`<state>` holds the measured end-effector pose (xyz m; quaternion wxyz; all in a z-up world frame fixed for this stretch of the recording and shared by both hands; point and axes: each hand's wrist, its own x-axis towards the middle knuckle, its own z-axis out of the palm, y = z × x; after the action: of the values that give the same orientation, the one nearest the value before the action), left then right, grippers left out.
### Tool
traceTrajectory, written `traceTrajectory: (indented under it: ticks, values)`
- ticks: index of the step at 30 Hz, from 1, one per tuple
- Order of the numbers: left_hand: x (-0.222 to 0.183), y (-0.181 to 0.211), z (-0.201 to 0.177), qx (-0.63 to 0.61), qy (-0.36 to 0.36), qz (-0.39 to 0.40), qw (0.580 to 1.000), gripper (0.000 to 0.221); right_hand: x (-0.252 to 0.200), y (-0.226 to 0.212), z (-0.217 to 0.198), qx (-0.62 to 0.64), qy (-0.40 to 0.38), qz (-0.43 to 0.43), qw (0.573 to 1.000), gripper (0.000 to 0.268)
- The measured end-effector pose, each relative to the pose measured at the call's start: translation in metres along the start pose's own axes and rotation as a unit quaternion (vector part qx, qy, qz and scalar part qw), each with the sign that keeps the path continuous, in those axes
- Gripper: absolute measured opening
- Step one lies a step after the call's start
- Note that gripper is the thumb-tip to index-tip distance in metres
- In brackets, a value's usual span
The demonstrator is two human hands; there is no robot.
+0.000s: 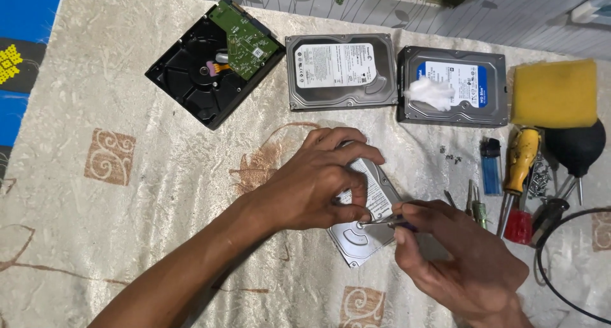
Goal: Disassembling a hard drive by removing the top cover and cleaning the internal platters with a sponge.
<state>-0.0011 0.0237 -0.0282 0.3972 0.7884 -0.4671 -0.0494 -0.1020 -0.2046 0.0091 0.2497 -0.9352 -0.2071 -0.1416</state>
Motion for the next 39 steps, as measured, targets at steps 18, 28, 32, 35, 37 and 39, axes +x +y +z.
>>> traceTrajectory:
  ticks: [18, 28, 32, 35, 37, 39]
  values:
    - [0.000, 0.004, -0.001, 0.016, -0.004, -0.009, 1.000, 0.019, 0.025, -0.026, -0.025, 0.185, -0.036, -0.194, 0.963, 0.024]
    - [0.002, 0.008, -0.004, 0.006, -0.054, -0.063, 0.997, 0.017, 0.005, -0.018, -0.011, 0.059, -0.069, 0.154, 0.984, 0.025]
    - [0.001, 0.007, -0.003, 0.003, -0.053, -0.060, 0.997, 0.020, 0.006, -0.028, -0.009, 0.008, -0.082, 0.224, 0.971, 0.028]
    - [0.001, 0.004, -0.002, 0.007, -0.046, -0.050, 0.998, 0.022, 0.007, -0.034, -0.006, -0.003, -0.047, 0.197, 0.979, 0.026]
    - [0.001, 0.003, 0.000, 0.008, -0.043, -0.047, 0.998, 0.022, 0.007, -0.034, -0.005, -0.012, -0.006, 0.073, 0.997, 0.019]
    - [0.001, 0.003, 0.000, 0.010, -0.051, -0.053, 0.997, 0.021, 0.009, -0.031, -0.007, 0.006, -0.049, 0.110, 0.993, 0.017]
